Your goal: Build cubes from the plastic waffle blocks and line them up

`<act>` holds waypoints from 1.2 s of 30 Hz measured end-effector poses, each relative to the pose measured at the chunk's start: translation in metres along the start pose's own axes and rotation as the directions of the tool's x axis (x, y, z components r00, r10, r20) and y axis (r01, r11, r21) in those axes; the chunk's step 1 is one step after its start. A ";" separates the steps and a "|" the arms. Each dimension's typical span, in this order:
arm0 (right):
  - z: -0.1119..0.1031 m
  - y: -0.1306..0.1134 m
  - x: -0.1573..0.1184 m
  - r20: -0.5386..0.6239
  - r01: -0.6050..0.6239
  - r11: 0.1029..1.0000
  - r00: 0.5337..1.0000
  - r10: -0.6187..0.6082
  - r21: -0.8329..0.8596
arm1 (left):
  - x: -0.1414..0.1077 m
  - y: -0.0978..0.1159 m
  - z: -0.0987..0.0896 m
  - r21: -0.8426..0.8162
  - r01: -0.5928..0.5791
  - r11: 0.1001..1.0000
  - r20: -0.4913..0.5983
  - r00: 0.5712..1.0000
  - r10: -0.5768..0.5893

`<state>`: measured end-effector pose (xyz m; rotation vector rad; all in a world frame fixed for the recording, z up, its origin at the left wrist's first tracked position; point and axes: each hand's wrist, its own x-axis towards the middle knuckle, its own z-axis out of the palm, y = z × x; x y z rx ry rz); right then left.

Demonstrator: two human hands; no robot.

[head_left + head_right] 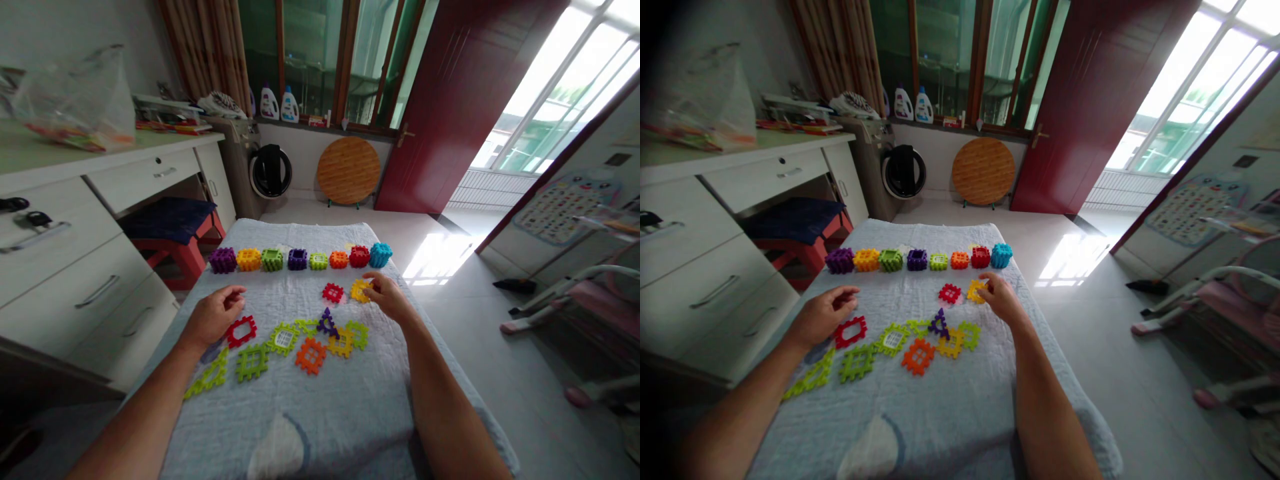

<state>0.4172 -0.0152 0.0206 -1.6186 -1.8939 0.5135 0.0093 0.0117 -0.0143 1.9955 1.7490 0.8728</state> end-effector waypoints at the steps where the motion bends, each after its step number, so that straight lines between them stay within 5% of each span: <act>1: 0.003 0.004 0.003 -0.057 -0.020 1.000 0.998 0.020 0.005 | 0.000 0.003 0.000 -0.002 -0.005 1.000 0.013 1.000 0.005; 9: 0.018 0.027 0.013 -0.139 -0.070 0.978 0.989 0.043 -0.194 | 0.000 0.008 0.000 -0.030 0.025 0.999 0.059 0.998 -0.023; 14: 0.012 0.015 0.007 -0.185 -0.011 0.988 0.983 -0.017 -0.152 | 0.002 0.002 0.002 -0.027 0.011 1.000 0.079 0.997 -0.009; 18: 0.015 -0.017 0.000 0.018 0.184 0.978 0.983 -0.183 -0.096 | 0.001 0.003 0.002 -0.044 0.022 0.999 0.082 0.996 -0.018; 25: 0.036 -0.061 -0.010 0.299 0.390 0.908 0.894 -0.332 -0.157 | -0.002 0.007 0.000 -0.078 0.032 0.996 0.051 0.998 -0.028; 31: 0.050 -0.074 -0.017 0.323 0.347 0.903 0.910 -0.259 -0.252 | -0.004 0.008 -0.001 -0.101 0.024 0.995 0.052 0.998 -0.018; 36: 0.054 -0.067 -0.009 0.212 0.347 0.928 0.925 -0.314 -0.137 | -0.004 0.009 -0.001 -0.107 0.025 0.994 0.051 0.999 -0.020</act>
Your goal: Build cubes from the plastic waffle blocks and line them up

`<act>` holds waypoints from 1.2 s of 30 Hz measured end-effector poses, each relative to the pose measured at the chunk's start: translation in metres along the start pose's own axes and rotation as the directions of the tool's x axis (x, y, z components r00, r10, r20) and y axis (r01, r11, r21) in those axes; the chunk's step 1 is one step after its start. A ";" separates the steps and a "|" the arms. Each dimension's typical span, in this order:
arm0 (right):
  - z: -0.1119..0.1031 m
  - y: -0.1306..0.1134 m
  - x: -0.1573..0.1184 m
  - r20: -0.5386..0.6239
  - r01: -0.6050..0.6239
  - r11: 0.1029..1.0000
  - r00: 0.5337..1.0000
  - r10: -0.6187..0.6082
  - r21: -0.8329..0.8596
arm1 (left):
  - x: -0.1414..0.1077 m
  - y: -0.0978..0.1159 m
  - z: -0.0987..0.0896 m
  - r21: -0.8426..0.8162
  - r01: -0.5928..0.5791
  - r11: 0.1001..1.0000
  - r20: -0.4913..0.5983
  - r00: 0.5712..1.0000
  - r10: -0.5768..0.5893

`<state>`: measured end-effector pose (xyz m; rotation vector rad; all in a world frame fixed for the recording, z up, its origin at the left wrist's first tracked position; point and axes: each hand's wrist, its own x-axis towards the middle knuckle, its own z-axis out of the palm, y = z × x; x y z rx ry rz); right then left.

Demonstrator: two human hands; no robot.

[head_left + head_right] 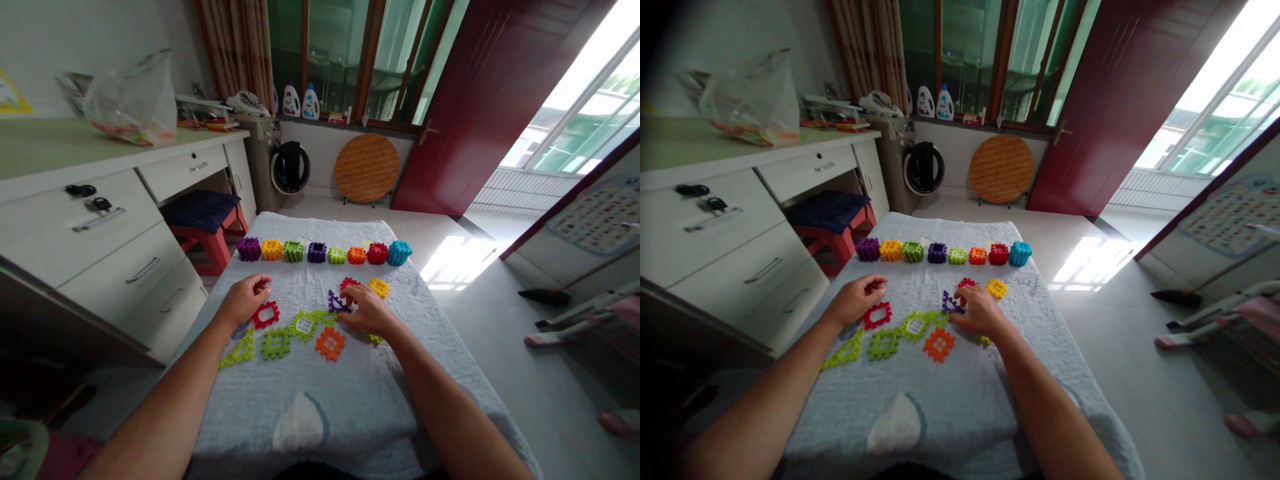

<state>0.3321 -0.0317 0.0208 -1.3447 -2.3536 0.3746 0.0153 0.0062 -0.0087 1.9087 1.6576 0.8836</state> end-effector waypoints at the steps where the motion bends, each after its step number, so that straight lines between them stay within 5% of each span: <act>1: -0.002 0.007 0.001 -0.050 -0.005 1.000 0.999 0.007 0.021 | 0.000 -0.001 0.000 0.002 -0.004 1.000 -0.003 1.000 0.004; 5: -0.018 0.049 -0.007 -0.280 -0.234 0.970 0.937 0.208 -0.062 | 0.001 -0.005 0.002 0.009 -0.008 1.000 -0.006 1.000 0.008; 8: -0.022 0.076 -0.018 -0.209 -0.418 0.888 0.901 0.380 -0.189 | 0.002 -0.006 0.002 0.012 -0.010 1.000 0.005 1.000 0.010; 14: -0.015 0.086 -0.019 -0.103 -0.484 0.850 0.875 0.473 -0.208 | 0.001 -0.004 0.001 0.027 -0.010 1.000 0.022 1.000 0.009; 20: -0.010 0.048 0.004 -0.199 -0.312 0.944 0.937 0.287 -0.104 | -0.001 0.002 0.000 0.002 -0.009 1.000 -0.018 1.000 0.009; 26: 0.019 -0.022 0.061 0.009 -0.087 0.986 0.996 0.089 -0.141 | -0.002 0.003 0.000 -0.015 -0.032 0.999 -0.032 0.999 0.032; 32: 0.041 -0.041 0.090 0.157 -0.114 0.970 0.976 0.150 -0.217 | -0.002 0.003 -0.001 0.008 -0.066 0.998 -0.048 0.997 0.066; 36: 0.042 -0.041 0.094 0.150 -0.127 0.971 0.976 0.159 -0.203 | -0.003 0.010 -0.004 0.039 -0.121 0.992 -0.052 0.991 0.123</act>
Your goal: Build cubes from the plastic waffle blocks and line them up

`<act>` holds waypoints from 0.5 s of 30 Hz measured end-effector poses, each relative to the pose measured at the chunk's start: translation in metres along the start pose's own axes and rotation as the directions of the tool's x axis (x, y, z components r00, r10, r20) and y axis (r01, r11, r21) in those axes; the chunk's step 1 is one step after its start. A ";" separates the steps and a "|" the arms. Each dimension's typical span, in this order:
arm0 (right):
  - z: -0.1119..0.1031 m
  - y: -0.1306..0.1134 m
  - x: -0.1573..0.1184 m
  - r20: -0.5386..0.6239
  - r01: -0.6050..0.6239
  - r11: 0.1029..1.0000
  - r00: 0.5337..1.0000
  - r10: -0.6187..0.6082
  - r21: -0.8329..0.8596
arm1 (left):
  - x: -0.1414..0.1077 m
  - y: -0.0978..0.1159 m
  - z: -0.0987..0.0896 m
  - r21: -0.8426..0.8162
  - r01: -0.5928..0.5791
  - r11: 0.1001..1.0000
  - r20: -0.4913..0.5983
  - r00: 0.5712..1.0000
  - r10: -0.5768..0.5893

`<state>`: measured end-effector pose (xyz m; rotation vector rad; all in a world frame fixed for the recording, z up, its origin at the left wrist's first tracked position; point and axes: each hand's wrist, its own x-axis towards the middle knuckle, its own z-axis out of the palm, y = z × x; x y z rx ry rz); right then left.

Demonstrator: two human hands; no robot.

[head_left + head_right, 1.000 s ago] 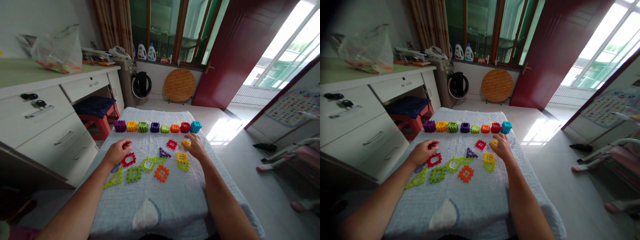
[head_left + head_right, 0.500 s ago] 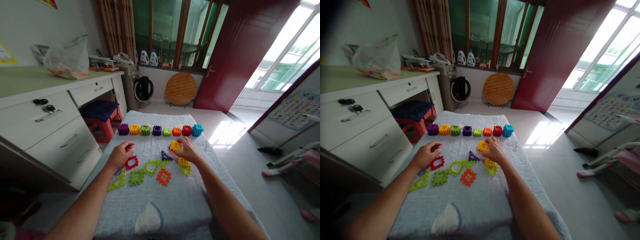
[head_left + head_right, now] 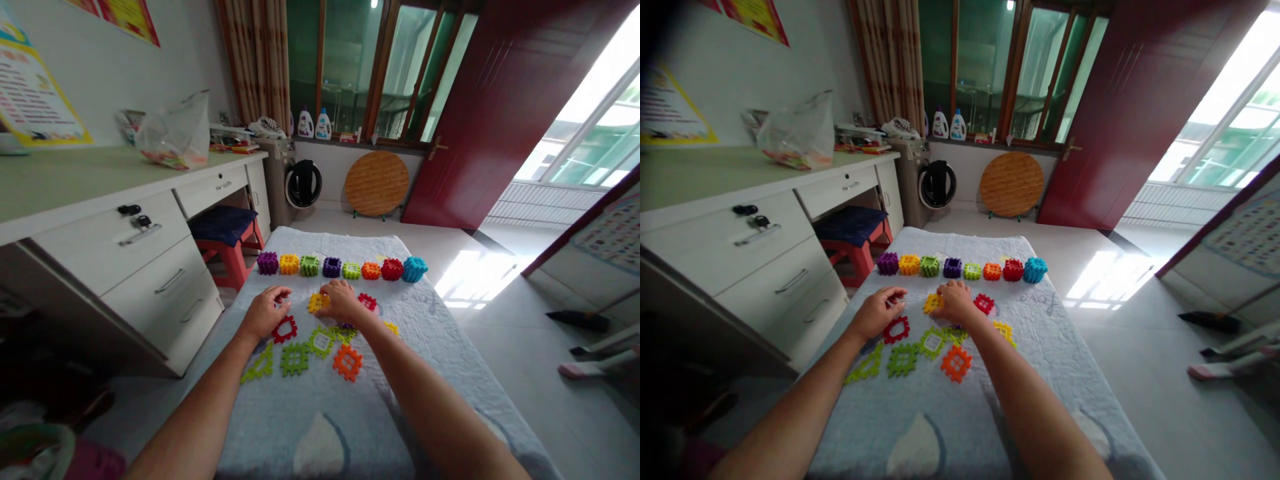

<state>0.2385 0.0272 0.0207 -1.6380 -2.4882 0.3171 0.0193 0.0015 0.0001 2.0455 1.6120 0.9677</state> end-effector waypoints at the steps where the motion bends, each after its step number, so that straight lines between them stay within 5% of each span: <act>1: 0.001 -0.001 0.001 -0.014 0.000 1.000 1.000 0.000 -0.001 | 0.000 0.002 -0.001 0.007 -0.014 1.000 0.000 1.000 0.014; 8: -0.007 0.001 -0.004 -0.057 0.017 1.000 0.998 -0.017 -0.002 | 0.001 0.015 0.000 0.052 -0.072 0.996 0.085 0.994 0.067; 12: -0.041 0.042 -0.025 -0.209 0.033 0.995 0.978 -0.012 0.095 | 0.010 0.037 0.001 0.136 -0.203 0.970 0.215 0.961 0.171; 15: -0.066 0.089 -0.046 -0.315 0.050 0.975 0.949 0.020 0.214 | 0.023 0.056 0.006 0.245 -0.318 0.916 0.391 0.897 0.207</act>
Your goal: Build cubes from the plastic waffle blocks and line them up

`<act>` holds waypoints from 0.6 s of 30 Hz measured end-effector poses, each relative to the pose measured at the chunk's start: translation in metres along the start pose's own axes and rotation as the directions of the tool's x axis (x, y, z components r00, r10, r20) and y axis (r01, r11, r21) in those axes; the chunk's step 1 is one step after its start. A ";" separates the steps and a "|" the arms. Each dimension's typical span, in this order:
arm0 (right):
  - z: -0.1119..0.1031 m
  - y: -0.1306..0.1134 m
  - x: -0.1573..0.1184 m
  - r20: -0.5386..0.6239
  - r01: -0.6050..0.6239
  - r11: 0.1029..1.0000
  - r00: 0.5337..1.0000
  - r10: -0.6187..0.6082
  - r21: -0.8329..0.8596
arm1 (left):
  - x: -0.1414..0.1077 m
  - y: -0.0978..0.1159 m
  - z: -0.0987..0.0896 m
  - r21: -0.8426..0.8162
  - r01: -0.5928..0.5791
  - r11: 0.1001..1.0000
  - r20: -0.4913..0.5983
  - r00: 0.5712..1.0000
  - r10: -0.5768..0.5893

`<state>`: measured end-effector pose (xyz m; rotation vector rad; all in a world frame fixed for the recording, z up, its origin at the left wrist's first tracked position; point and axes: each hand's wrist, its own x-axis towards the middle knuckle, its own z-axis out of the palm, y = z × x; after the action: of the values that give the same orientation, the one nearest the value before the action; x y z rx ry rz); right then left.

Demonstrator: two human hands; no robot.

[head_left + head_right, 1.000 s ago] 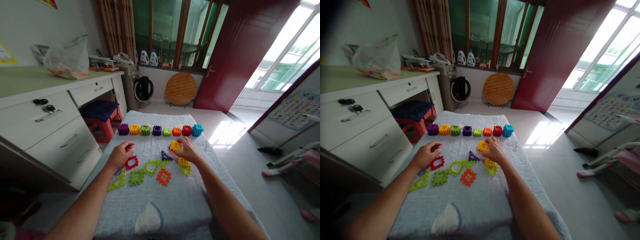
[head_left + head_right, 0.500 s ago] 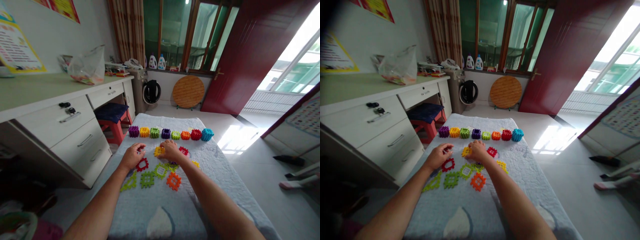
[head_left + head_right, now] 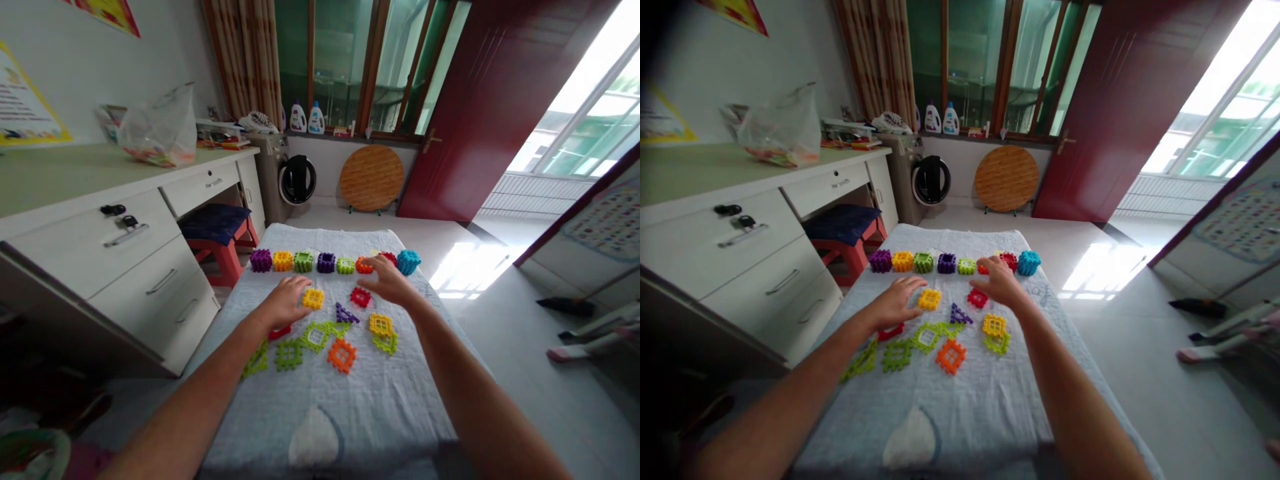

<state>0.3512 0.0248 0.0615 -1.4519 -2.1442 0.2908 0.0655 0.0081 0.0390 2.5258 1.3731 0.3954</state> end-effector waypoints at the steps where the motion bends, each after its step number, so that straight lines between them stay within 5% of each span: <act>1: -0.010 0.013 -0.006 -0.030 -0.015 0.999 0.999 0.016 0.051 | 0.007 0.004 -0.001 0.052 -0.018 0.998 0.060 0.998 0.015; 4: -0.028 0.043 -0.025 -0.061 -0.187 0.955 0.977 0.206 0.231 | 0.028 0.009 0.003 0.166 -0.056 0.985 0.214 0.977 0.019; 8: -0.022 0.056 -0.043 -0.007 -0.364 0.839 0.916 0.401 0.405 | 0.049 0.008 0.011 0.174 -0.134 0.976 0.343 0.937 0.067; 13: 0.013 0.055 -0.043 -0.032 -0.411 0.812 0.885 0.464 0.414 | 0.055 0.010 0.011 0.180 -0.092 0.979 0.322 0.946 0.030; 18: 0.044 0.061 -0.045 -0.219 -0.325 0.927 0.906 0.362 0.186 | 0.049 0.008 0.009 0.208 -0.043 0.977 0.259 0.966 -0.013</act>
<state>0.3889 0.0134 -0.0167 -1.6801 -1.6280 0.3626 0.1004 0.0447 0.0395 2.6395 1.3566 -0.0849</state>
